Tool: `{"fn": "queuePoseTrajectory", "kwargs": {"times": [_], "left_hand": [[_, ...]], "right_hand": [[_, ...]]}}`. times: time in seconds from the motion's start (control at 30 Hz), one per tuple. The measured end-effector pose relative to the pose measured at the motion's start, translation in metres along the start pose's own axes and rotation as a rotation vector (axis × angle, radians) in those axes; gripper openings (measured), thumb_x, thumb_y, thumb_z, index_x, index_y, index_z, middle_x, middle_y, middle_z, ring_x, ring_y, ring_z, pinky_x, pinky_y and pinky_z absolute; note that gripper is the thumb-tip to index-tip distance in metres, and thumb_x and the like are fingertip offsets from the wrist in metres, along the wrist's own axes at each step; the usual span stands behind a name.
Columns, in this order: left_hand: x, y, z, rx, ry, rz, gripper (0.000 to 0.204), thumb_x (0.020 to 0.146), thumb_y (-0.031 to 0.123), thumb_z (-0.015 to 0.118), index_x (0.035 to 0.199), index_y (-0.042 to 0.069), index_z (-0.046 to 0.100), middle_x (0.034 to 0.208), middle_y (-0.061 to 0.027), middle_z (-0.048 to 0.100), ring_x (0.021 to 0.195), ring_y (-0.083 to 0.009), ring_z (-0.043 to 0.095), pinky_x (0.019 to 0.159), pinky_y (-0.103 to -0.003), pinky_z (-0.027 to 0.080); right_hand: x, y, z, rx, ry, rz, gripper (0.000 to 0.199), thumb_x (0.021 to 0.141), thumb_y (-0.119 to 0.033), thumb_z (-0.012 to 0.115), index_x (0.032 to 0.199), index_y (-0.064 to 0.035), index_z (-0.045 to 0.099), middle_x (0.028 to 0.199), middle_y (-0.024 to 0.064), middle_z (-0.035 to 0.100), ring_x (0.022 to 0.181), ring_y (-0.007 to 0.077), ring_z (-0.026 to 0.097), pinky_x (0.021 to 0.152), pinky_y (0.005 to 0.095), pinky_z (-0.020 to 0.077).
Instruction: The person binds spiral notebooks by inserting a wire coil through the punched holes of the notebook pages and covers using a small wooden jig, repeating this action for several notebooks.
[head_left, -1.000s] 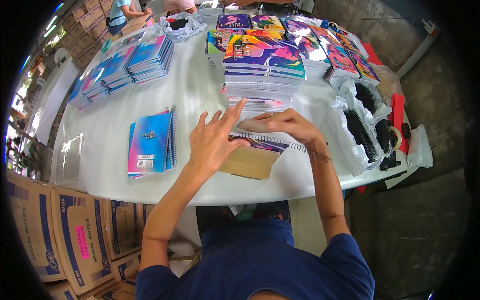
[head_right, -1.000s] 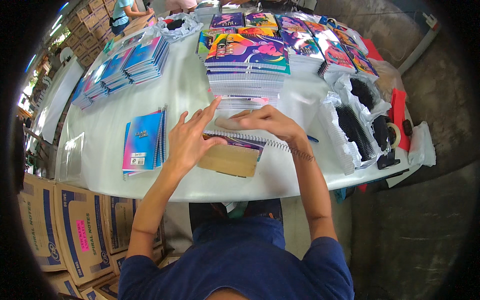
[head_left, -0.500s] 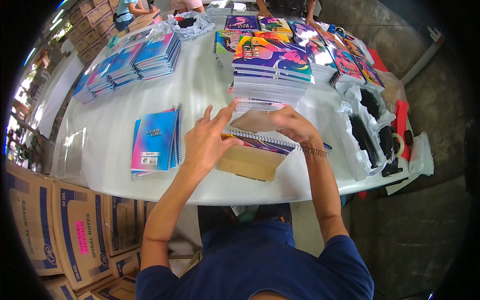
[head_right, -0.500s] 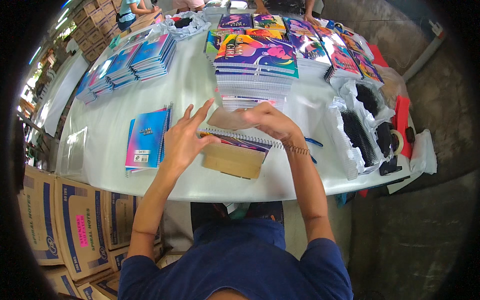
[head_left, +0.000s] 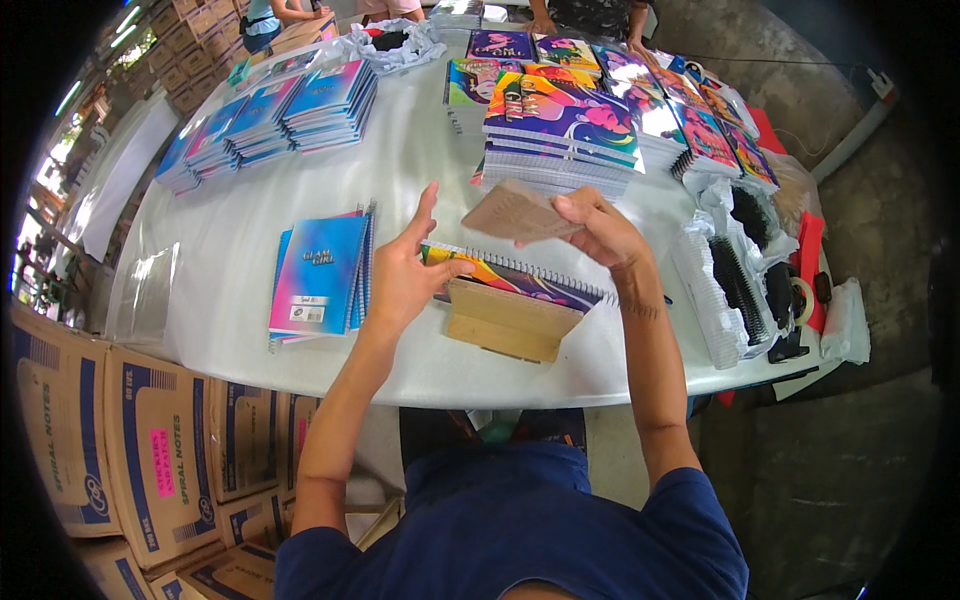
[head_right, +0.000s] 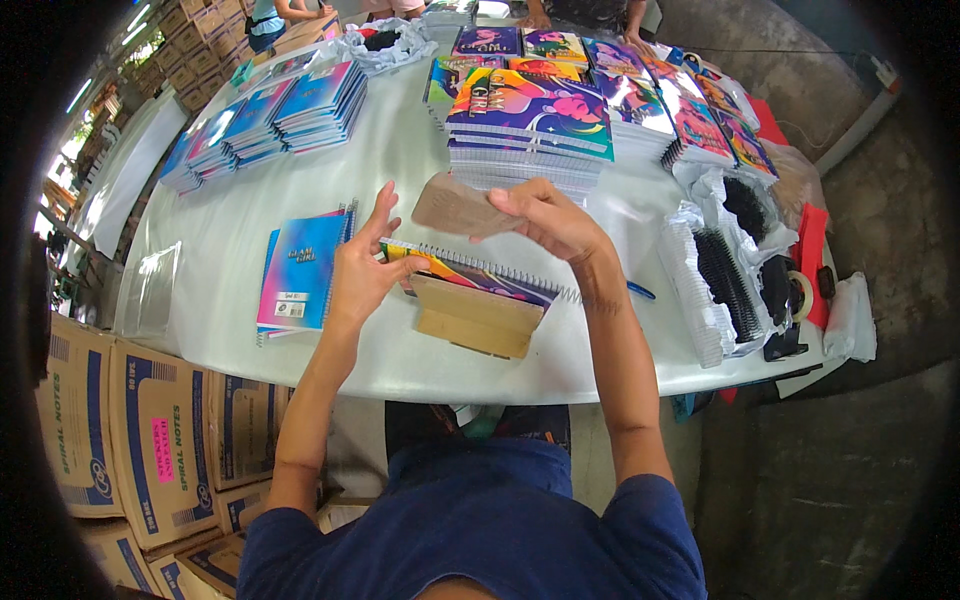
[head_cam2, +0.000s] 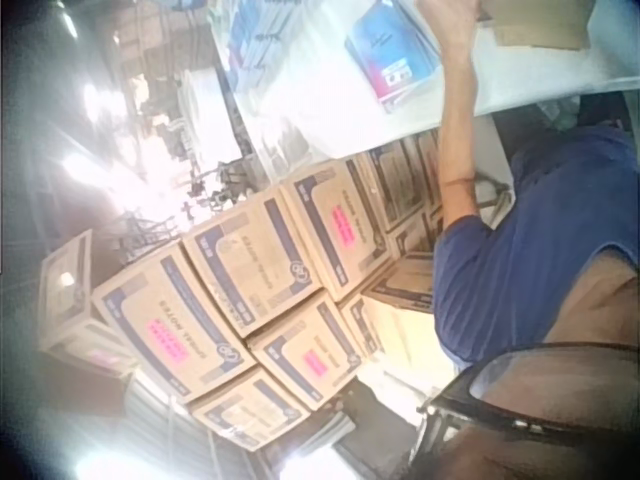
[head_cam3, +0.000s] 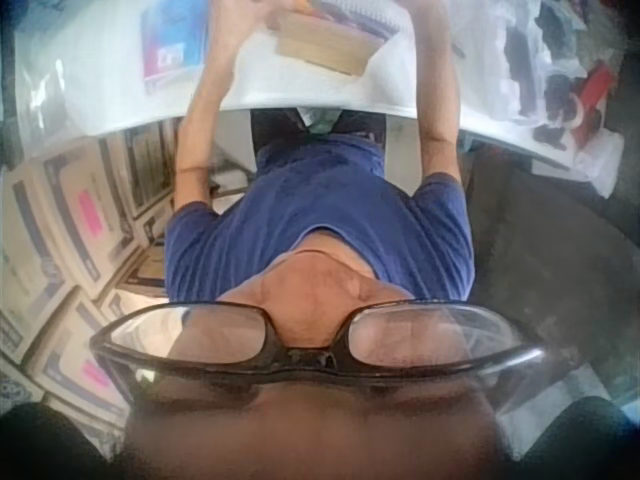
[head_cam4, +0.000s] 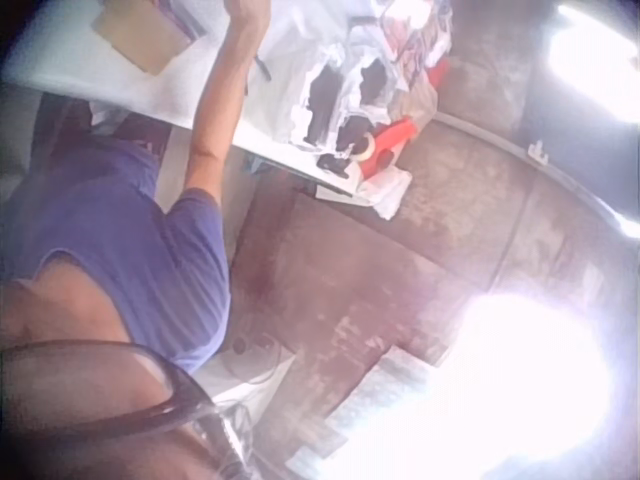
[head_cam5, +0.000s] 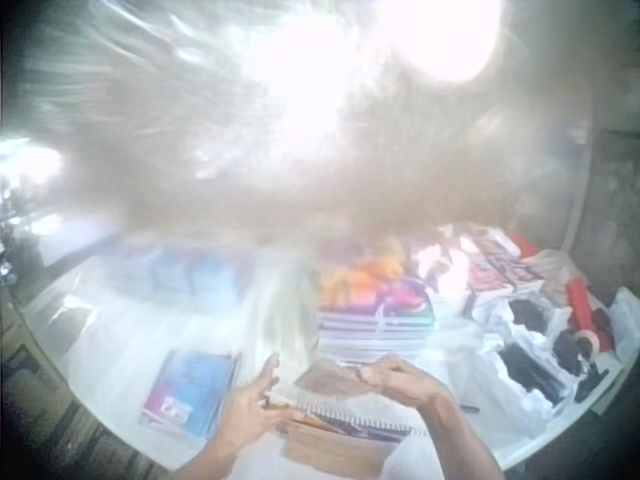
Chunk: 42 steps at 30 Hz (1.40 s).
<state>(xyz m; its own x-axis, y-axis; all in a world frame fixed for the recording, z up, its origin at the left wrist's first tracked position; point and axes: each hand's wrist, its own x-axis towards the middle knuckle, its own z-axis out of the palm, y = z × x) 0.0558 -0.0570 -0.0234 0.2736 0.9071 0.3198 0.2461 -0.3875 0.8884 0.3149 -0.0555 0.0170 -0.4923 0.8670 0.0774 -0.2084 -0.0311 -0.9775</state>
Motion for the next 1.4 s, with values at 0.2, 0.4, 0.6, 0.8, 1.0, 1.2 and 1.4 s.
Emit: {"fn": "queuePoseTrajectory", "kwargs": {"times": [0.2,0.4,0.6,0.8,1.0,1.2,1.4], "left_hand": [[-0.006,-0.007,0.006,-0.073,0.046,0.001,0.105,0.063,0.009,0.085,0.149,0.023,0.027,0.139,-0.0183,0.049,0.122,-0.0336,0.053,0.09,-0.036,0.053],[-0.006,-0.018,0.006,-0.192,0.057,-0.017,0.105,0.066,0.001,0.082,0.15,0.024,0.025,0.146,-0.0175,0.041,0.124,-0.0333,0.051,0.077,-0.033,0.059],[-0.008,-0.016,0.005,-0.309,0.089,-0.102,0.104,0.067,-0.006,0.079,0.15,0.025,0.024,0.15,-0.0181,0.032,0.125,-0.0314,0.05,0.066,-0.029,0.061],[-0.007,-0.009,0.002,-0.312,0.094,-0.142,0.104,0.068,-0.011,0.077,0.151,0.018,0.023,0.151,-0.023,0.026,0.13,-0.0313,0.043,0.074,-0.027,0.06],[-0.004,-0.028,-0.002,-0.325,-0.019,-0.107,0.085,0.077,0.013,0.078,0.148,0.009,0.031,0.143,-0.0205,0.041,0.117,-0.0218,0.054,0.066,-0.025,0.056],[0.013,-0.017,-0.017,-0.401,-0.393,-0.205,0.064,0.085,0.049,0.067,0.131,0.005,0.057,0.114,-0.0123,0.066,0.088,-0.007,0.059,0.07,-0.024,0.052],[0.034,0.072,-0.059,-0.475,-0.036,0.065,0.049,0.095,0.038,0.057,0.127,0.001,0.058,0.118,-0.0109,0.065,0.11,-0.0151,0.06,0.091,-0.032,0.05]], "right_hand": [[-0.001,0.017,0.011,-0.135,0.031,0.078,0.045,0.088,-0.04,0.065,0.095,0.0036,0.072,0.101,0.014,0.07,0.091,0.0208,0.064,0.087,0.0322,0.0478],[0.006,0.023,0.009,-0.483,0.052,0.076,0.041,0.085,-0.037,0.07,0.098,0.002,0.072,0.115,0.0187,0.065,0.109,0.0229,0.058,0.092,0.0358,0.045],[0.007,0.013,0.021,-0.43,0.033,0.039,0.046,0.084,-0.043,0.07,0.096,0.002,0.073,0.11,0.0168,0.067,0.103,0.018,0.059,0.091,0.0331,0.0445],[0.021,0.022,0.027,-0.671,0.0,0.041,0.049,0.088,-0.044,0.065,0.105,0.002,0.071,0.096,0.012,0.07,0.088,0.0192,0.063,0.082,0.0311,0.0479],[0.019,0.022,0.029,-0.529,0.034,-0.014,0.045,0.089,-0.039,0.065,0.108,0.0009,0.069,0.097,0.0131,0.07,0.09,0.0183,0.062,0.081,0.0305,0.0481],[-0.02,0.049,-0.002,-1.063,0.305,-0.114,0.03,0.087,-0.027,0.065,0.108,-0.0064,0.071,0.115,0.0194,0.063,0.105,0.033,0.06,0.096,0.0372,0.0432],[-0.096,0.112,-0.029,-1.621,0.342,0.063,0.058,0.077,-0.028,0.074,0.131,-0.0178,0.055,0.14,0.0222,0.041,0.132,0.0379,0.035,0.106,0.0545,0.0282]]}}
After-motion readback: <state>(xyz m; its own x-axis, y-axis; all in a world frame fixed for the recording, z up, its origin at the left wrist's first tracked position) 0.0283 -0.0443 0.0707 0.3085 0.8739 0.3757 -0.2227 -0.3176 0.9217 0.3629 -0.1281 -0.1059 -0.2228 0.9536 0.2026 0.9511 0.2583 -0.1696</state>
